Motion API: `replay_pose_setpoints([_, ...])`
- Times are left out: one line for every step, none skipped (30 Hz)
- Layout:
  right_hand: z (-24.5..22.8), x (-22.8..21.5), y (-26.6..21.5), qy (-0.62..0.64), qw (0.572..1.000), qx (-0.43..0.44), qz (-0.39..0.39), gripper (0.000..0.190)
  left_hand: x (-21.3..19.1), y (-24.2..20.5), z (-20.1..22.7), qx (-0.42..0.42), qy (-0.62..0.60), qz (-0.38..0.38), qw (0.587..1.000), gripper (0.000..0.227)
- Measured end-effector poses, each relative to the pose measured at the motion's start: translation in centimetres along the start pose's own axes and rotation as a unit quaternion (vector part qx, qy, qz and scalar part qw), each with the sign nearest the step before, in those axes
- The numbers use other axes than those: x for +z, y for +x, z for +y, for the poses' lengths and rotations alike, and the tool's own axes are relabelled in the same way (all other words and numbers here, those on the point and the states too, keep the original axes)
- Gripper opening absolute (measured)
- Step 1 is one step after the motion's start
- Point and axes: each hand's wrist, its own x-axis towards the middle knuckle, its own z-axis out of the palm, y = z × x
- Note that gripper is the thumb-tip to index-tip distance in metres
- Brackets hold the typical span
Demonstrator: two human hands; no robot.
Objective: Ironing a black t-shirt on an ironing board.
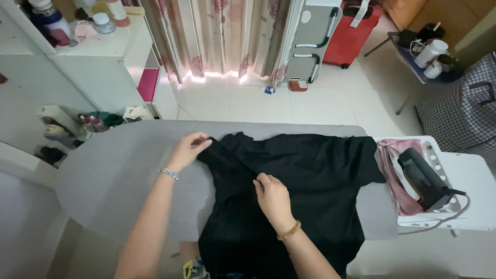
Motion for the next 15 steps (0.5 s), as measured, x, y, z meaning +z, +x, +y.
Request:
replay_pose_setpoints([-0.5, -0.8, -0.1, -0.001, 1.000, 0.000, 0.000, 0.013, -0.4, 0.0, 0.8, 0.000, -0.001, 0.000, 1.000, 0.035])
replay_pose_setpoints([-0.9, -1.7, -0.2, 0.094, 0.995, 0.011, -0.020, 0.010, -0.7, 0.1, 1.5, 0.035, 0.024, 0.031, 0.999, 0.030])
replay_pose_setpoints([-1.5, -2.5, -0.3, 0.189, 0.981, 0.022, -0.039, 0.009, -1.2, 0.1, 2.3, 0.071, 0.051, 0.061, 0.994, 0.024])
replay_pose_setpoints([-1.6, -3.0, 0.3, 0.189, 0.981, 0.021, -0.039, 0.009, -1.5, -0.1, 3.6, 0.071, 0.050, 0.062, 0.994, 0.024])
replay_pose_setpoints([-1.7, -3.5, 0.8, 0.105, 0.994, -0.028, 0.033, 0.003, -1.8, -0.3, 4.9, 0.066, 0.037, 0.067, 0.995, 0.021])
replay_pose_setpoints([-1.8, -4.0, 1.3, 0.020, 0.991, -0.076, 0.104, 0.012, -2.1, -0.5, 6.2, 0.062, 0.024, 0.072, 0.995, 0.019])
replay_pose_setpoints([-3.1, -4.4, 0.8, 0.020, 0.991, -0.077, 0.105, 0.012, -2.2, -1.1, 7.9, 0.063, 0.024, 0.073, 0.995, 0.019])
replay_pose_setpoints([-4.4, -4.9, 0.2, 0.109, 0.985, -0.122, 0.059, 0.013, -2.3, -1.6, 9.5, 0.019, -0.065, 0.067, 0.995, 0.014])
replay_pose_setpoints([-5.8, -5.2, -0.5, 0.197, 0.966, -0.167, 0.012, 0.016, -2.6, -2.3, 11.2, -0.026, -0.153, 0.061, 0.986, 0.010])
replay_pose_setpoints([-6.6, -5.7, 0.0, 0.198, 0.965, -0.169, 0.012, 0.016, -3.5, -2.2, 11.2, -0.025, -0.152, 0.063, 0.986, 0.010])
replay_pose_setpoints([-7.3, -6.2, 0.3, 0.167, 0.967, -0.191, 0.040, 0.013, -4.3, -2.4, 11.0, -0.037, -0.190, 0.057, 0.979, 0.009])
replay_pose_setpoints([-8.0, -6.6, 0.5, 0.135, 0.966, -0.212, 0.068, 0.012, -5.2, -2.6, 10.8, -0.049, -0.228, 0.050, 0.971, 0.009])
replay_pose_setpoints([-8.3, -5.5, 0.6, 0.136, 0.965, -0.213, 0.066, 0.012, -5.8, -3.2, 10.8, -0.050, -0.228, 0.052, 0.971, 0.009])
replay_pose_setpoints([-8.6, -4.4, 0.7, 0.108, 0.960, -0.246, 0.077, 0.011, -6.4, -3.8, 10.7, -0.064, -0.269, 0.065, 0.959, 0.008])
replay_pose_setpoints([-9.0, -3.5, 1.0, 0.080, 0.952, -0.282, 0.091, 0.010, -7.1, -4.2, 10.9, -0.073, -0.308, 0.078, 0.945, 0.010])
